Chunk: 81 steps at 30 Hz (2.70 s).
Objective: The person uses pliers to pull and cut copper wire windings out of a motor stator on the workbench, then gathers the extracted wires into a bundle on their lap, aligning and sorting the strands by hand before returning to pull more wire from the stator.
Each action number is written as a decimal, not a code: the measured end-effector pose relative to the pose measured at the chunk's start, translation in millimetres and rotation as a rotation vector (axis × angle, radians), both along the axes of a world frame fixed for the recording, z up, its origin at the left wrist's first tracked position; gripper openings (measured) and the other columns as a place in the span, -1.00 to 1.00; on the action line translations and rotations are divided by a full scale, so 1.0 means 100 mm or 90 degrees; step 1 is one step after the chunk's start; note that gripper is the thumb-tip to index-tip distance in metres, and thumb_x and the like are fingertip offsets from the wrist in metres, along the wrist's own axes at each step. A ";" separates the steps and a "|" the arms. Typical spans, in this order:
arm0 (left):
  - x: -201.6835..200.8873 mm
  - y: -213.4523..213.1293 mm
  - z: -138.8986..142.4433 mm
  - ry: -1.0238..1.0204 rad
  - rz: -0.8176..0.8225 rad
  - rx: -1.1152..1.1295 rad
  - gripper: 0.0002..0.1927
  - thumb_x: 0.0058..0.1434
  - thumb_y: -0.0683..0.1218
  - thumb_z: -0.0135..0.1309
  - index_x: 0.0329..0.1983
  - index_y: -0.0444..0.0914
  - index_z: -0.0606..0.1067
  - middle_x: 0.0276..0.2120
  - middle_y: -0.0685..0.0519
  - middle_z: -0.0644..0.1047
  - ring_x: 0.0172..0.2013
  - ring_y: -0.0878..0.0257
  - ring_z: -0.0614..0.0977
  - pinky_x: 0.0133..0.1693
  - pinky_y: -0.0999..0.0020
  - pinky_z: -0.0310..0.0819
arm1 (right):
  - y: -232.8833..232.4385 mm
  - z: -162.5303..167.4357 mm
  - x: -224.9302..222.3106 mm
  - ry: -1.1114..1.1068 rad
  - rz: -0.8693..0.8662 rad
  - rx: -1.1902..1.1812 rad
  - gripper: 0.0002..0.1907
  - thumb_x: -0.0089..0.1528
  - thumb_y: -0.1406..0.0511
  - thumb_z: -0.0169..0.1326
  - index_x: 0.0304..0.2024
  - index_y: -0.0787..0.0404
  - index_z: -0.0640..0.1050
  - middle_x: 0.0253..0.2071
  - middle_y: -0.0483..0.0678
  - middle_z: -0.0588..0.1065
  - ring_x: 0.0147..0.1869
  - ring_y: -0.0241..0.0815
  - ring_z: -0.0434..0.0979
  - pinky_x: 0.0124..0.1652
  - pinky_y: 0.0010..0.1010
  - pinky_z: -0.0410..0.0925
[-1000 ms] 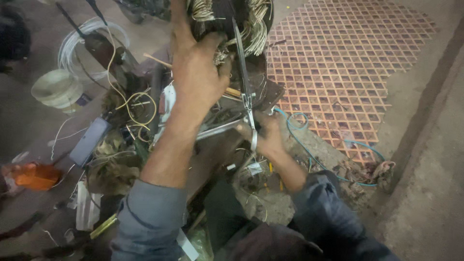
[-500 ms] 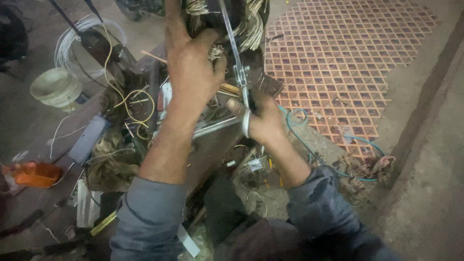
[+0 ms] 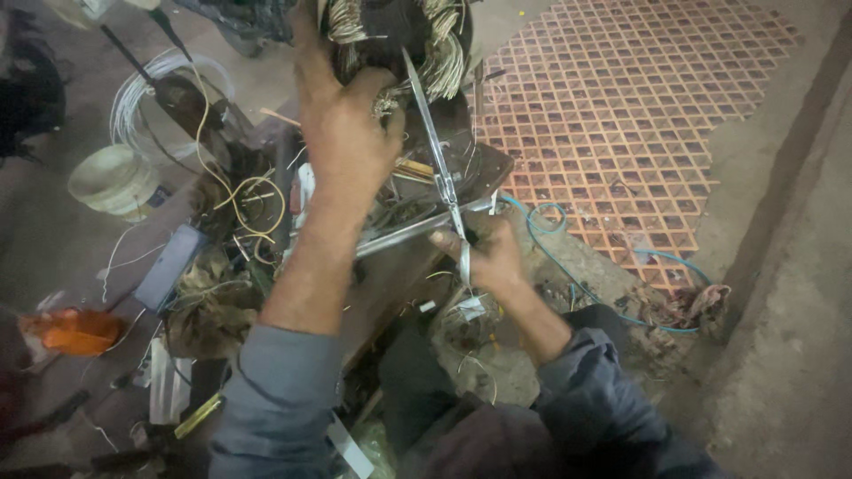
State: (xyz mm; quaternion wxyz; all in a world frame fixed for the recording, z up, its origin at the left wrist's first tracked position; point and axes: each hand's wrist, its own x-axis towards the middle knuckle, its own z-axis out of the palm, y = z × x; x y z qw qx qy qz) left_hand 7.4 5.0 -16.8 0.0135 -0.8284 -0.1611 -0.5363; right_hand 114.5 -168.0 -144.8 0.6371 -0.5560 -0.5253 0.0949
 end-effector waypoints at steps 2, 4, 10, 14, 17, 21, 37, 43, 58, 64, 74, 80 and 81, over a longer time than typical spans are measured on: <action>-0.01 0.00 0.00 0.017 -0.007 -0.030 -0.66 0.00 -0.23 0.44 -0.13 -0.22 0.65 0.54 -0.32 -0.03 0.49 -0.31 0.19 0.50 -0.01 0.18 | -0.02 0.02 0.00 0.045 -0.034 -0.143 -0.70 0.18 0.17 0.35 -0.35 0.30 0.64 -0.53 -0.08 0.51 -0.44 -0.33 0.39 -0.42 -0.33 0.27; -0.02 0.00 0.00 0.022 -0.020 -0.034 -0.67 0.03 -0.24 0.43 -0.12 -0.22 0.65 0.54 -0.32 -0.04 0.49 -0.29 0.19 0.50 0.03 0.18 | -0.04 0.09 0.01 0.049 -0.052 -0.190 -0.68 0.15 0.16 0.37 -0.40 0.30 0.63 -0.58 -0.04 0.47 -0.47 -0.30 0.34 -0.45 -0.29 0.23; -0.01 -0.02 0.02 0.031 -0.025 -0.023 -0.69 0.01 -0.26 0.41 -0.15 -0.23 0.65 0.49 -0.35 -0.08 0.49 -0.32 0.10 0.51 0.05 0.09 | -0.07 0.48 0.15 -0.101 -0.112 -0.219 -0.57 0.14 0.05 0.37 -0.37 0.30 0.61 -0.54 -0.01 0.49 -0.46 -0.24 0.43 -0.39 -0.31 0.33; 0.03 -0.05 0.04 0.027 -0.028 -0.040 -0.71 0.04 -0.24 0.42 -0.15 -0.24 0.65 0.49 -0.39 -0.07 0.51 -0.36 0.08 0.53 0.01 0.08 | -0.05 0.48 0.15 -0.023 -0.082 -0.243 -0.59 0.12 0.03 0.35 -0.34 0.25 0.64 -0.52 -0.04 0.53 -0.45 -0.24 0.50 -0.39 -0.31 0.36; 0.04 -0.05 0.06 0.035 -0.018 -0.023 -0.73 0.08 -0.22 0.45 -0.16 -0.24 0.65 0.50 -0.42 -0.08 0.52 -0.40 0.06 0.54 -0.04 0.05 | -0.08 0.32 0.08 0.042 -0.046 -0.222 -0.64 0.16 0.05 0.32 -0.33 0.23 0.66 -0.51 -0.07 0.57 -0.45 -0.27 0.52 -0.42 -0.31 0.37; -0.01 -0.04 0.09 0.073 -0.013 0.004 -0.74 0.06 -0.21 0.43 -0.19 -0.23 0.65 0.49 -0.42 -0.10 0.51 -0.38 0.06 0.53 -0.01 0.06 | -0.21 0.06 -0.06 0.002 -0.040 -0.169 -0.67 0.18 0.10 0.33 -0.24 0.23 0.69 -0.51 -0.03 0.57 -0.45 -0.24 0.51 -0.40 -0.32 0.38; -0.08 -0.05 0.14 0.098 0.014 0.039 -0.65 -0.04 -0.11 0.52 -0.23 -0.26 0.63 0.46 -0.42 -0.09 0.40 -0.39 0.25 0.41 -0.03 0.28 | -0.29 0.20 -0.36 -0.035 -0.122 -0.123 -0.71 0.15 0.15 0.34 -0.26 0.25 0.68 -0.50 0.00 0.59 -0.47 -0.24 0.59 -0.41 -0.34 0.41; -0.10 0.00 0.08 0.106 0.006 0.025 -0.69 -0.02 -0.16 0.46 -0.21 -0.25 0.63 0.46 -0.45 -0.12 0.43 -0.41 0.24 0.44 0.02 0.31 | -0.15 0.58 -0.42 -0.001 -0.086 -0.094 -0.64 0.22 0.07 0.30 -0.35 0.25 0.65 -0.55 -0.03 0.54 -0.52 -0.24 0.51 -0.45 -0.31 0.37; -0.21 0.07 0.08 0.135 -0.008 -0.018 -0.69 0.06 -0.14 0.43 -0.11 -0.20 0.66 0.49 -0.51 -0.07 0.38 -0.39 0.33 0.33 0.01 0.36 | -0.26 0.55 -0.26 0.088 -0.136 -0.162 -0.71 0.16 0.15 0.32 -0.36 0.27 0.68 -0.57 -0.10 0.57 -0.52 -0.35 0.46 -0.50 -0.39 0.32; -0.31 0.16 0.14 0.137 -0.090 -0.022 -0.73 0.15 -0.10 0.41 -0.11 -0.23 0.64 0.52 -0.43 -0.10 0.46 -0.35 0.28 0.38 0.08 0.36 | -0.34 0.38 -0.03 0.062 -0.114 -0.112 -0.71 0.18 0.19 0.33 -0.37 0.33 0.66 -0.52 -0.05 0.57 -0.48 -0.32 0.50 -0.48 -0.39 0.33; -0.18 -0.42 0.22 0.120 0.094 0.141 -0.43 0.14 -0.03 0.38 0.22 -0.19 0.50 0.40 -0.23 0.17 0.31 -0.31 0.28 0.27 -0.18 0.23 | -0.45 -0.22 -0.01 0.097 0.040 -0.274 -0.66 0.21 0.14 0.22 -0.35 0.33 0.63 -0.59 -0.09 0.51 -0.51 -0.34 0.46 -0.51 -0.39 0.35; 0.02 -0.34 0.28 0.222 0.099 0.151 -0.34 0.15 -0.04 0.26 0.33 -0.31 0.45 0.07 -0.13 0.49 0.21 -0.10 0.42 0.11 -0.09 0.31 | -0.69 -0.62 0.09 0.109 0.114 -0.204 -0.64 0.19 0.14 0.18 -0.20 0.35 0.60 -0.45 -0.09 0.51 -0.36 -0.33 0.47 -0.36 -0.40 0.39; 0.06 -0.31 0.29 0.246 0.110 0.149 -0.31 0.09 -0.01 0.25 0.32 -0.33 0.47 -0.01 -0.14 0.53 0.17 -0.10 0.44 0.04 -0.08 0.32 | -0.72 -0.67 0.11 0.111 0.117 -0.222 -0.62 0.17 0.13 0.18 -0.18 0.34 0.61 -0.42 -0.08 0.52 -0.34 -0.31 0.49 -0.33 -0.39 0.40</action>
